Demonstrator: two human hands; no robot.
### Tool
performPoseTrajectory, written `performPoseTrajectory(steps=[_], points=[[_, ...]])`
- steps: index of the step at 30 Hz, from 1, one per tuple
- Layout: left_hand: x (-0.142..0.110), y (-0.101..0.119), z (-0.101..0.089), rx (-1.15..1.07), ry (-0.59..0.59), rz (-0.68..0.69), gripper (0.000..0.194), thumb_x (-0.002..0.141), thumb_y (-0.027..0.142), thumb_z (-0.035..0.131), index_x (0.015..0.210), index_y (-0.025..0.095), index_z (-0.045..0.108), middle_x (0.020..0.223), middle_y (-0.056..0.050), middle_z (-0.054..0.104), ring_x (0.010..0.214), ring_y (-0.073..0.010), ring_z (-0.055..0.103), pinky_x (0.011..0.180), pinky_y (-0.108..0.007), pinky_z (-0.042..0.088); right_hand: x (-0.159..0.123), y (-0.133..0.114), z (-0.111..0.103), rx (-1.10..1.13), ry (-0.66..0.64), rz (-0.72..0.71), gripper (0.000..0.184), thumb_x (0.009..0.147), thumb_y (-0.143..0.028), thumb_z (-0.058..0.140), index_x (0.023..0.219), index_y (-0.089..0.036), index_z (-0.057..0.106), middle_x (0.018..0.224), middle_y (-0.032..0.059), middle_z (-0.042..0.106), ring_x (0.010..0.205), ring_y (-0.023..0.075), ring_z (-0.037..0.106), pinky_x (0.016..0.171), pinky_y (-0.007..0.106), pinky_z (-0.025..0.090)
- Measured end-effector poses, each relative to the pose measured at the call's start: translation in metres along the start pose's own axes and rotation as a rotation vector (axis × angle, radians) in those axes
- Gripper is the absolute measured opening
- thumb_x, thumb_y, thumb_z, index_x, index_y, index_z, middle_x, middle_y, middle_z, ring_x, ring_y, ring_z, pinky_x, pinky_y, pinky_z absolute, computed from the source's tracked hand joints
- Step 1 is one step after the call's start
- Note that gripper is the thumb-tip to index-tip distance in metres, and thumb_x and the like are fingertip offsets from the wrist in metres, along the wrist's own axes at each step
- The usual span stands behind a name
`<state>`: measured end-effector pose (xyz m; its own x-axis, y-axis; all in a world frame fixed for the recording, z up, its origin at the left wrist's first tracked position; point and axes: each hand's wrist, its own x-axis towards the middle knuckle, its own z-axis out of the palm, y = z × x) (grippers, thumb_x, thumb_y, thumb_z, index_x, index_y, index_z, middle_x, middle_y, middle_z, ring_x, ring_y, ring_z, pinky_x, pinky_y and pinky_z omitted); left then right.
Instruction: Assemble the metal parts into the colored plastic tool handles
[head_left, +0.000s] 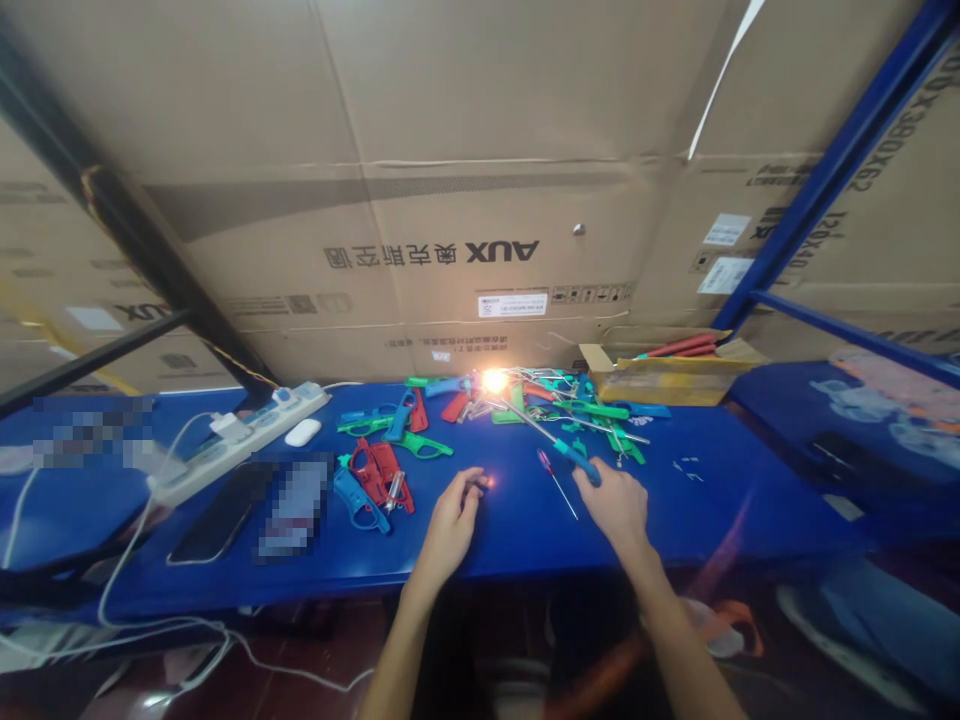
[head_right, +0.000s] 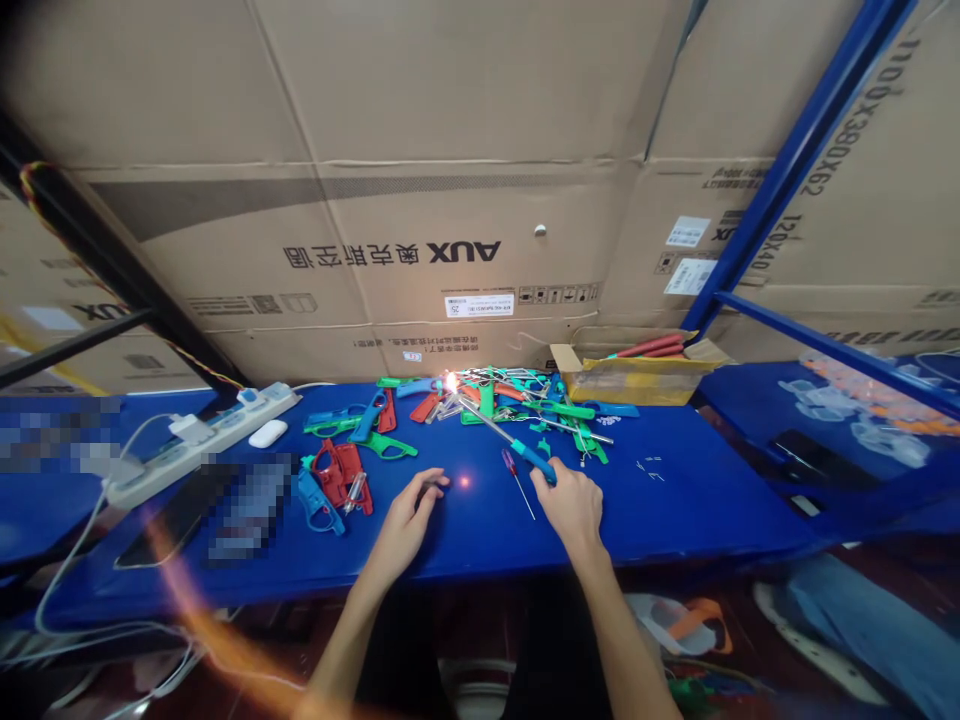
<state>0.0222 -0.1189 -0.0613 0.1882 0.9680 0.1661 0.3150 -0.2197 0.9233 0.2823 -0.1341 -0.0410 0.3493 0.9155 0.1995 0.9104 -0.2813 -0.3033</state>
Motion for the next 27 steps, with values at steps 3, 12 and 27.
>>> performPoseTrajectory(steps=[3,12,27], points=[[0.0004,-0.0006,0.0002,-0.01,-0.007,-0.02,0.034,0.099,0.039,0.042,0.122,0.019,0.058,0.112,-0.009,0.07,0.098,-0.0212,0.067,0.095,-0.038,0.05,-0.0006,0.0025,0.002,0.011,0.018,-0.008,0.023,0.095,-0.035,0.057,0.088,-0.02,0.072,0.062,0.0026,0.064,0.055,0.0141,0.051,0.056,0.027,0.017],[-0.001,-0.0056,0.0002,-0.009,-0.028,0.0,0.034,0.102,0.042,0.042,0.126,0.022,0.056,0.117,-0.008,0.068,0.1,-0.02,0.065,0.098,-0.038,0.048,-0.0012,0.0028,0.0018,0.031,0.04,-0.003,0.026,0.094,-0.039,0.058,0.081,-0.02,0.07,0.059,0.0017,0.06,0.052,0.0131,0.046,0.056,0.025,0.017],[-0.0008,-0.005,-0.0002,0.001,-0.034,-0.011,0.035,0.102,0.043,0.042,0.125,0.021,0.057,0.118,-0.008,0.067,0.103,-0.0202,0.064,0.101,-0.038,0.046,-0.0015,-0.0004,-0.0002,0.034,0.02,0.04,0.026,0.094,-0.04,0.058,0.082,-0.02,0.069,0.062,0.0029,0.063,0.055,0.0144,0.05,0.056,0.025,0.018]])
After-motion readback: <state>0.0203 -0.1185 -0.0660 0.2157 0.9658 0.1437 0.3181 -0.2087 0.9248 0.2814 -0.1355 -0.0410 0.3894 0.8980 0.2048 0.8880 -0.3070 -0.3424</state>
